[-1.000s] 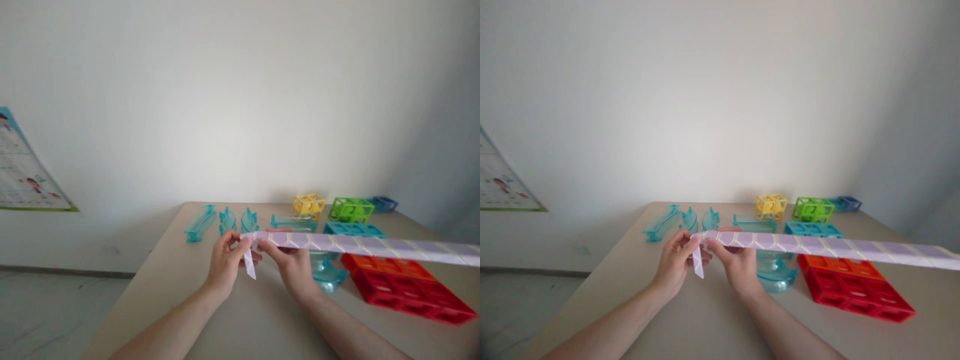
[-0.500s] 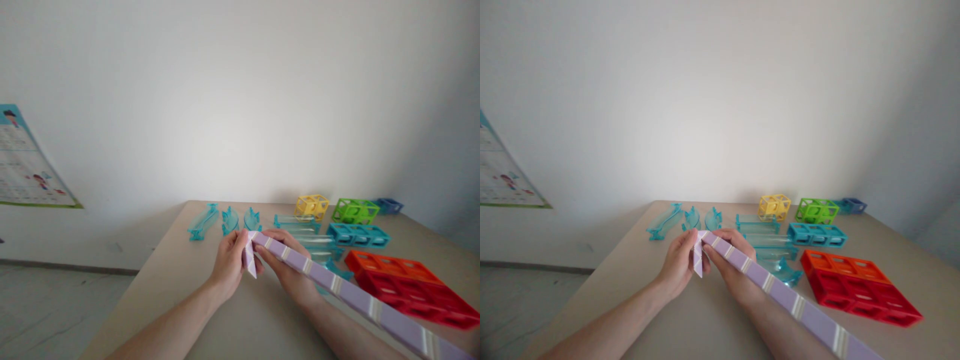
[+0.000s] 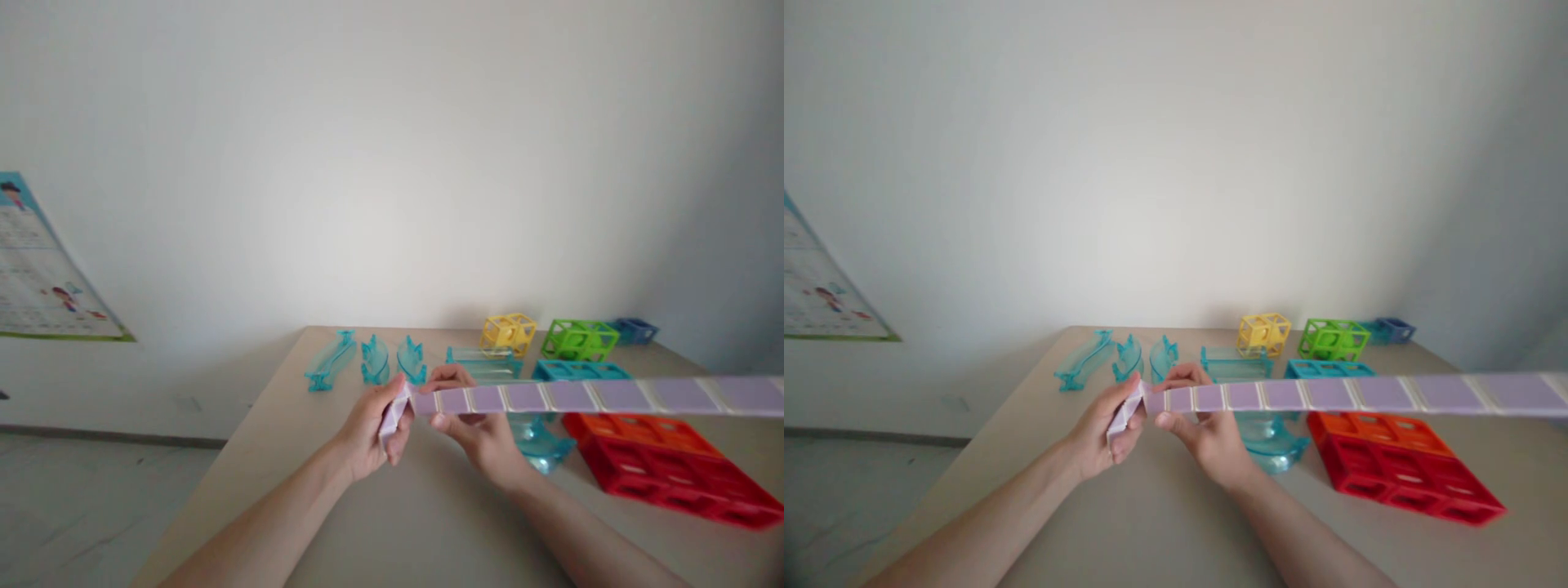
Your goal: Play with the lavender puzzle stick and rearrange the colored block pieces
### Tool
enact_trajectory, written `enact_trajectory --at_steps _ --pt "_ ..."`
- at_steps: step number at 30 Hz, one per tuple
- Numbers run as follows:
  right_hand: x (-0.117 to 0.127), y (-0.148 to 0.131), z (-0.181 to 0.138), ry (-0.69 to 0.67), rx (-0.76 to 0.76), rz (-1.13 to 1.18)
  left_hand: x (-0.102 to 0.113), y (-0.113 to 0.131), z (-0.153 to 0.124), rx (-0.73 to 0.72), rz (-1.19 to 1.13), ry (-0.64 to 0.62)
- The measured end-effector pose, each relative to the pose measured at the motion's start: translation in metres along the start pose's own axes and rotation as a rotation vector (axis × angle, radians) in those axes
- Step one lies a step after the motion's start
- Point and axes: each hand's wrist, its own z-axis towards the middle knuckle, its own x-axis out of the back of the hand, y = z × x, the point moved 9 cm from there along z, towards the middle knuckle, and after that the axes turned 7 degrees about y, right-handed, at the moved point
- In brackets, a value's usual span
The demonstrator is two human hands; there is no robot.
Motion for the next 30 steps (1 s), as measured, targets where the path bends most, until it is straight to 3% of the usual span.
enact_trajectory --at_steps 5,10,16,19,25,30 --pt "-0.007 0.004 -0.002 -0.097 -0.065 0.197 -0.006 -0.019 -0.007 0.292 0.025 -0.071" --pt "-0.001 0.007 -0.001 -0.024 -0.091 0.281 -0.003 -0.029 -0.010 0.418 -0.017 -0.120" --pt "-0.004 0.015 -0.003 -0.017 -0.193 0.400 -0.016 -0.015 -0.015 0.267 -0.003 -0.295" --pt "-0.005 0.010 -0.003 -0.014 -0.180 0.382 -0.016 -0.013 -0.015 0.237 0.007 -0.273" --pt "0.004 -0.009 -0.001 0.052 -0.002 0.176 -0.021 -0.015 -0.016 0.232 -0.130 -0.239" --pt "0.008 0.001 -0.001 0.107 -0.046 0.259 -0.020 -0.005 -0.011 0.081 -0.109 -0.200"
